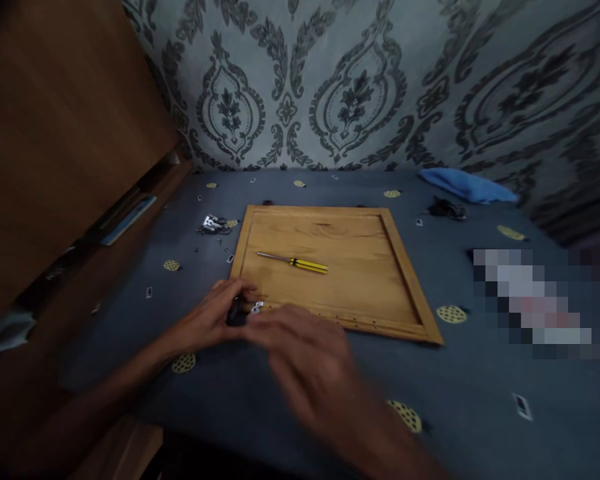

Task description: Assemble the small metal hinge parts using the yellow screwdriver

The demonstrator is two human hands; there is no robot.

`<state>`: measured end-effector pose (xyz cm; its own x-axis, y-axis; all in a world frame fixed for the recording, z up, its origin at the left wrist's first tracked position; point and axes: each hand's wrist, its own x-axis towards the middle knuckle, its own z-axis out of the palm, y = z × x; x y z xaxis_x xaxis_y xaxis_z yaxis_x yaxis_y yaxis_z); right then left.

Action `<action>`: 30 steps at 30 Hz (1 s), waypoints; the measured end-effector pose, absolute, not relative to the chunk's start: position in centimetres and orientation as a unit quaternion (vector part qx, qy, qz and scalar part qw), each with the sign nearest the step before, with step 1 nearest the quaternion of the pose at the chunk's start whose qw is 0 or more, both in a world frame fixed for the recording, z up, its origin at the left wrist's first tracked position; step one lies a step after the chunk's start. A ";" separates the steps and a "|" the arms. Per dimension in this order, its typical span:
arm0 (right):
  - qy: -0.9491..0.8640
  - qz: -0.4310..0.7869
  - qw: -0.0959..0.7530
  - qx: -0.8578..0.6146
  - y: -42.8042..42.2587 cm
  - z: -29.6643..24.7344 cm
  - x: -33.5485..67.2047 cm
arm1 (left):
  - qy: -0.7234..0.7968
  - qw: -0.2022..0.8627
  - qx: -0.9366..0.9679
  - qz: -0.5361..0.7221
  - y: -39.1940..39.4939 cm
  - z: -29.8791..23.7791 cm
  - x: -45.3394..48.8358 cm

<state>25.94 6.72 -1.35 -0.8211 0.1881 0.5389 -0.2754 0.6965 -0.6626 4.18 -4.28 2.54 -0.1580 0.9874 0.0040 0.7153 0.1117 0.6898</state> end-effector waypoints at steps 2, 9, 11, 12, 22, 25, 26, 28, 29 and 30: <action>-0.894 0.318 0.313 -0.033 9.0 0.4 23.5 | 0.705 0.236 0.603 0.289 -4.3 2.5 4.2; -0.942 0.186 0.278 -0.038 9.0 -0.1 22.3 | 0.698 0.237 0.609 0.294 -4.2 2.5 4.2; -0.945 0.181 0.270 -0.038 8.9 -0.2 22.2 | 0.696 0.235 0.610 0.296 -4.2 2.5 4.2; -0.947 0.178 0.265 -0.042 8.9 -0.3 22.1 | 0.696 0.234 0.611 0.297 -4.2 2.4 4.2; -0.953 0.173 0.242 -0.054 9.0 -0.5 22.0 | 0.689 0.220 0.626 0.292 -4.3 1.8 4.0; -0.955 0.179 0.231 -0.060 9.0 -0.5 22.0 | 0.686 0.214 0.634 0.288 -4.3 1.7 3.9; -0.954 0.181 0.231 -0.060 9.0 -0.6 22.0 | 0.685 0.213 0.636 0.285 -4.3 1.6 3.9; -0.951 0.188 0.239 -0.056 9.1 -0.9 21.9 | 0.684 0.211 0.638 0.283 -4.3 1.6 3.8; -0.948 0.195 0.244 -0.054 9.1 -1.0 21.9 | 0.685 0.210 0.638 0.282 -4.3 1.6 3.8; -0.945 0.204 0.251 -0.054 9.2 -1.0 21.8 | 0.685 0.210 0.638 0.282 -4.3 1.6 3.8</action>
<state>21.79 9.17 -0.96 -0.8681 0.2046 0.4523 -0.0006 0.9107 -0.4131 3.83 -4.31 1.61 -0.0979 0.9925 0.0729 0.7557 0.0265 0.6544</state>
